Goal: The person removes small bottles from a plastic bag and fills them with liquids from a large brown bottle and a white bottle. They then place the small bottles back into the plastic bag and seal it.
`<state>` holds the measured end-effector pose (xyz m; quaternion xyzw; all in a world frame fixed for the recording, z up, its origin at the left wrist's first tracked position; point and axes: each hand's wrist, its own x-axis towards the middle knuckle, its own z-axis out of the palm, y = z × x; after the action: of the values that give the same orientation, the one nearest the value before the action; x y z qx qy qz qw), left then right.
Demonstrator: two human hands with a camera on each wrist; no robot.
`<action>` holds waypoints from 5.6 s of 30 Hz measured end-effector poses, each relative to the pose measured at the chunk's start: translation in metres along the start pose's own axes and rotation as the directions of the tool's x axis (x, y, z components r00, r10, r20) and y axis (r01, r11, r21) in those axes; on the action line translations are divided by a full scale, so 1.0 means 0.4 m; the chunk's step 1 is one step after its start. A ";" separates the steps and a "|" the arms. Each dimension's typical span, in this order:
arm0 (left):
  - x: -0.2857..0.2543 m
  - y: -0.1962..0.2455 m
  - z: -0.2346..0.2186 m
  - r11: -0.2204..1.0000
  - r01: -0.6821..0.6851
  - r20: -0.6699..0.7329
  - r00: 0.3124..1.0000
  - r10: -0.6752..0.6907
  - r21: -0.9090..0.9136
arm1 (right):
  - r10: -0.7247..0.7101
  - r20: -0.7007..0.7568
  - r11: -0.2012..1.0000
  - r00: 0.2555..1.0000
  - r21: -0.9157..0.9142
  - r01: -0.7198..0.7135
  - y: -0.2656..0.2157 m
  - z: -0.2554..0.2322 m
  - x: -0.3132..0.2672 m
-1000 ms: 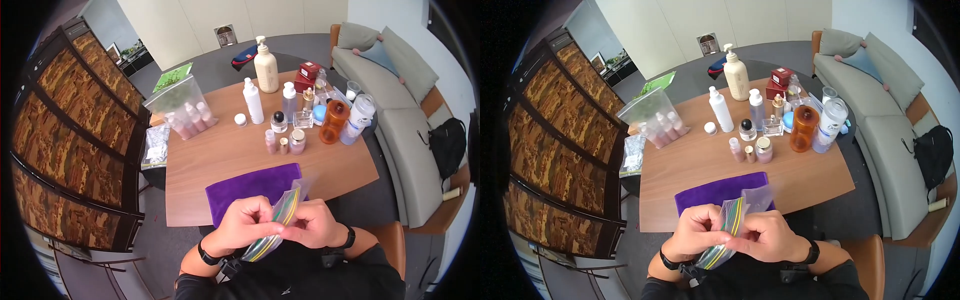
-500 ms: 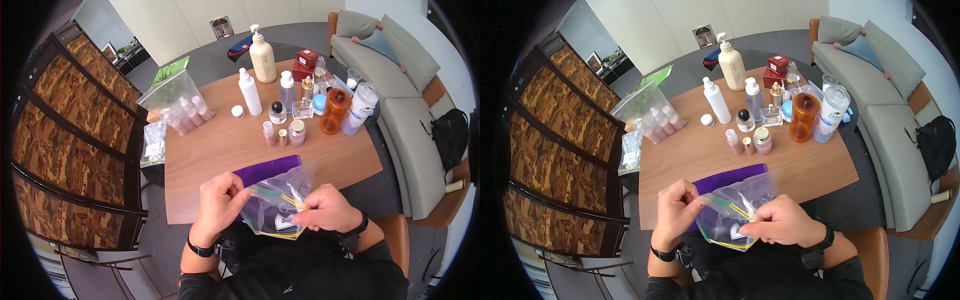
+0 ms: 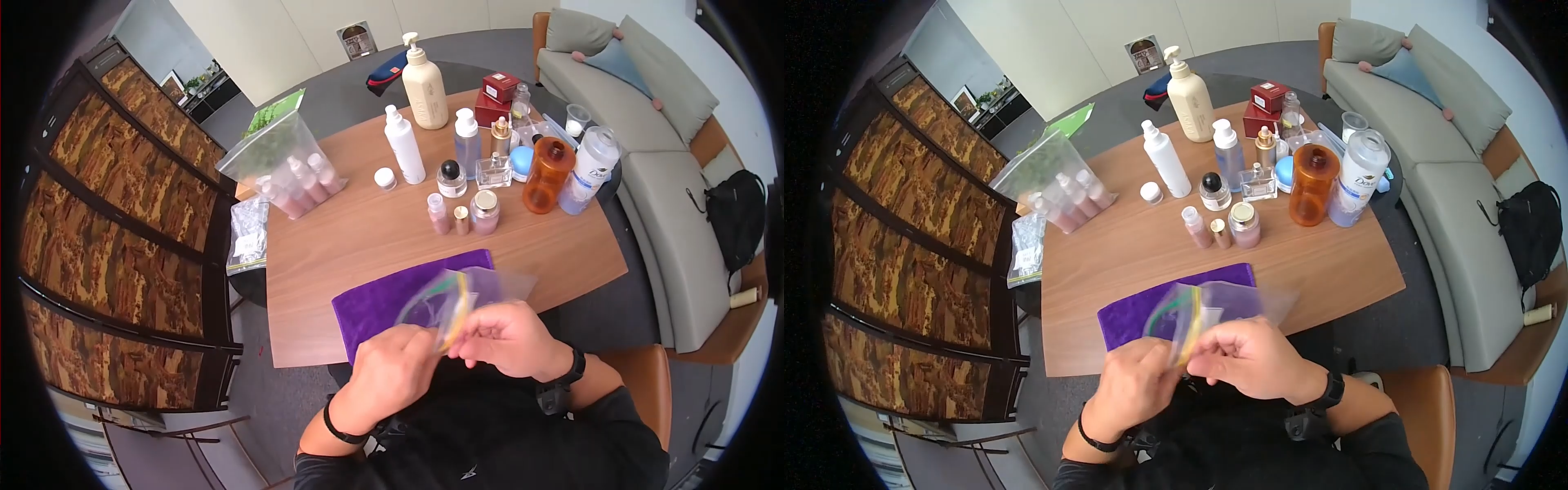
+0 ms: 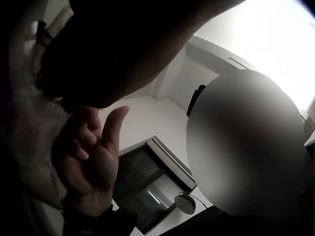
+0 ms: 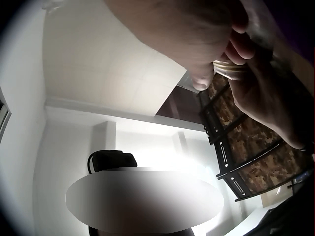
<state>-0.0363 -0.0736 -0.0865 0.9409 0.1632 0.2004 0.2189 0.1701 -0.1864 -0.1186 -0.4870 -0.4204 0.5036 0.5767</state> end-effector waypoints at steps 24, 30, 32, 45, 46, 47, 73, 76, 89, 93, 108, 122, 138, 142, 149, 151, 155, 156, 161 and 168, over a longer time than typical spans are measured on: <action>0.151 -0.024 -0.110 0.665 0.372 0.491 0.871 -0.009 -0.648 | 0.134 0.108 0.652 0.985 0.739 -0.170 0.223 -0.177 -0.122; 0.235 -0.046 -0.053 0.593 0.159 0.231 0.972 0.047 -0.789 | 0.204 0.045 0.608 0.978 0.777 -0.163 0.259 -0.200 -0.187; 0.303 -0.022 -0.039 0.731 0.374 0.098 0.915 -0.392 -0.570 | 0.190 0.028 0.572 0.981 0.809 -0.134 0.299 -0.211 -0.213; 0.468 -0.080 0.216 0.802 -0.108 0.109 0.993 0.053 0.588 | 0.095 -0.003 0.409 0.995 0.912 -0.036 0.371 -0.250 -0.288; 0.470 -0.081 0.219 0.804 -0.088 0.112 0.993 0.027 0.588 | 0.095 -0.002 0.411 0.995 0.911 -0.037 0.373 -0.251 -0.289; 0.470 -0.085 0.222 0.804 -0.086 0.110 0.994 0.026 0.589 | 0.081 -0.009 0.387 0.997 0.922 -0.023 0.375 -0.249 -0.289; 0.037 0.022 -0.134 0.947 0.275 0.215 0.947 -0.238 -0.166 | 0.017 0.352 0.821 0.936 0.529 -0.214 0.241 -0.089 -0.051; 0.025 0.001 -0.103 0.959 0.219 0.196 0.963 -0.182 -0.182 | 0.004 0.340 0.832 0.940 0.521 -0.192 0.235 -0.044 -0.037; -0.014 -0.069 -0.070 0.995 0.084 -0.002 0.996 -0.084 -0.054 | 0.006 0.246 0.793 0.969 0.589 -0.154 0.240 0.030 0.011; -0.040 -0.092 -0.021 0.618 0.393 0.173 0.907 -0.385 -0.682 | -0.048 0.134 0.792 0.990 0.609 -0.044 0.251 0.058 0.005; 0.043 -0.073 -0.256 0.904 -0.079 0.240 0.951 0.195 -0.420 | -0.392 -0.050 0.920 0.919 -0.001 0.392 0.114 -0.065 0.037; 0.044 -0.035 -0.240 0.977 -0.202 0.238 0.948 0.211 -0.061 | -0.030 0.485 0.996 0.874 -0.061 0.068 0.131 0.057 0.058; 0.081 -0.087 -0.225 0.926 -0.107 0.343 0.908 0.239 -0.363 | -0.160 0.559 0.885 0.814 0.447 -0.133 0.170 0.083 0.100; 0.083 -0.100 -0.241 0.880 -0.006 0.335 0.924 0.187 -0.475 | -0.132 0.531 0.896 0.837 0.425 -0.129 0.194 0.082 0.088; 0.094 0.018 -0.205 0.991 -0.132 0.344 0.930 0.126 -0.006 | -0.125 0.435 0.845 0.892 0.517 -0.134 0.216 0.113 0.082; 0.099 0.016 -0.216 0.992 -0.102 0.370 0.921 0.121 -0.069 | -0.166 0.434 0.834 0.886 0.541 -0.109 0.216 0.112 0.084; 0.112 0.007 -0.248 0.971 -0.090 0.398 0.901 0.174 -0.222 | -0.156 0.496 0.835 0.854 0.528 -0.154 0.273 0.096 0.083; 0.114 0.015 -0.253 0.971 -0.090 0.399 0.900 0.175 -0.223 | -0.150 0.549 0.840 0.822 0.510 -0.187 0.277 0.095 0.080; 0.120 0.011 -0.269 0.941 -0.096 0.374 0.901 0.221 -0.326 | -0.117 0.699 0.838 0.705 0.451 -0.308 0.259 0.083 0.061; 0.132 -0.027 -0.242 0.845 -0.196 0.235 0.907 0.349 -0.497 | -0.001 0.682 0.948 0.731 0.233 -0.216 0.236 -0.007 0.013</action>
<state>-0.0364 -0.0100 0.0040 0.8946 -0.0637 0.1095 0.4286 0.1572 -0.1798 -0.2122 -0.2031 -0.4909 0.7353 0.4209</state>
